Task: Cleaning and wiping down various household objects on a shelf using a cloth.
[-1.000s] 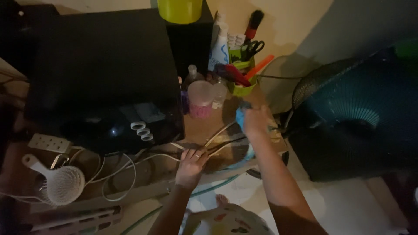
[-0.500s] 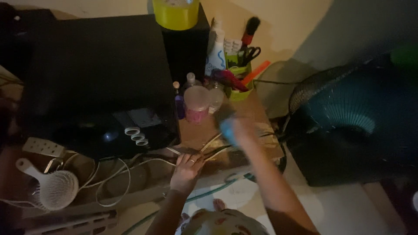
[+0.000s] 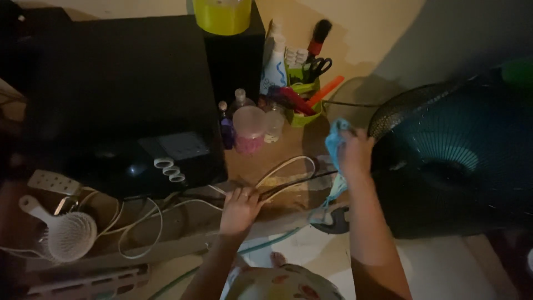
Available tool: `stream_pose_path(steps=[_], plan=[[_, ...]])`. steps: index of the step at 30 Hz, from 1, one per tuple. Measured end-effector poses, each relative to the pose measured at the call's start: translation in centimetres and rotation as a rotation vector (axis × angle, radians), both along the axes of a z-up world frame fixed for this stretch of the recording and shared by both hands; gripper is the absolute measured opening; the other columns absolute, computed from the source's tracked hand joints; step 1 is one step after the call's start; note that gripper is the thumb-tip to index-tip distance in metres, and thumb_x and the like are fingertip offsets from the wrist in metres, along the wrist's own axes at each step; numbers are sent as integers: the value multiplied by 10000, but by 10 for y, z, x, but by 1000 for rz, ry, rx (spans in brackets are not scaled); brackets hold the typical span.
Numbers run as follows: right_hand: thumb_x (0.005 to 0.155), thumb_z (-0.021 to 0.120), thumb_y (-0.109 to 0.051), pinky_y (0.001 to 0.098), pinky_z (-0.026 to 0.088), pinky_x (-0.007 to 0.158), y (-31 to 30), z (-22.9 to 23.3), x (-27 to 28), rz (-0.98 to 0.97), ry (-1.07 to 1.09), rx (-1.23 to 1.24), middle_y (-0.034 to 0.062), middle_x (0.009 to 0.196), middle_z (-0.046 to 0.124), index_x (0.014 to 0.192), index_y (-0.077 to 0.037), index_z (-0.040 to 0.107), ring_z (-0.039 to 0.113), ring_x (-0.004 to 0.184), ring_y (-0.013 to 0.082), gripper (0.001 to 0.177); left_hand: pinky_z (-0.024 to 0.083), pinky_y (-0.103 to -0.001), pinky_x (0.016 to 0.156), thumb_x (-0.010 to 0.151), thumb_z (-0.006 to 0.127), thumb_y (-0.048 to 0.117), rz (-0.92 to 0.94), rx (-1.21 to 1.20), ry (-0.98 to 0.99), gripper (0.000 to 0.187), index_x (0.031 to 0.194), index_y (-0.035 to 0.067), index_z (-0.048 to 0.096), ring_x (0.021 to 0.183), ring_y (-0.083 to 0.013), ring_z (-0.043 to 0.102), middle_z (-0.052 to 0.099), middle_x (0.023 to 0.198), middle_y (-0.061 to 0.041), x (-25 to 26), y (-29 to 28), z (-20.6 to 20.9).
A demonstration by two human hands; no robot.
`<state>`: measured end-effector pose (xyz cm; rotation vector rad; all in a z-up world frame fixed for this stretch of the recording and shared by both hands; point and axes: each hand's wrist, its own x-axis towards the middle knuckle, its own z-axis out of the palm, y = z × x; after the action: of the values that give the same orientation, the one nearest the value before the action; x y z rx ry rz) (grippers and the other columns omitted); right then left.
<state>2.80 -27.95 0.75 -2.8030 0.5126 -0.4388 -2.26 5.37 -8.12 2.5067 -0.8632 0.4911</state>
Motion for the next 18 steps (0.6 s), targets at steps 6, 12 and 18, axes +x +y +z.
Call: stream_pose_path(steps=[6,12,18], plan=[[817,719,-26,557,439,949,8,-7,-21,178,-97,14,258,1338,525,1254,-108,721,487,1166,485,445,443,-518,993,845,772,149,166,-354,123,667,1417,-25,476,1200,-464,498,501,1360,-256,26,-46,60],[844,708,-49,450,485,979,56,8,-44,295,-62,59,133,1263,627,1158,-109,736,555,1153,393,320,404,-553,1029,918,782,232,435,-499,505,957,1606,116,127,1388,-479,319,148,1590,-240,85,-83,107],[934,661,-68,454,492,945,67,19,-52,340,-19,248,146,1272,612,1213,-76,700,603,1103,373,282,404,-565,1075,780,882,329,630,-399,89,966,1519,176,280,1374,-439,342,234,1576,-207,123,-93,74]])
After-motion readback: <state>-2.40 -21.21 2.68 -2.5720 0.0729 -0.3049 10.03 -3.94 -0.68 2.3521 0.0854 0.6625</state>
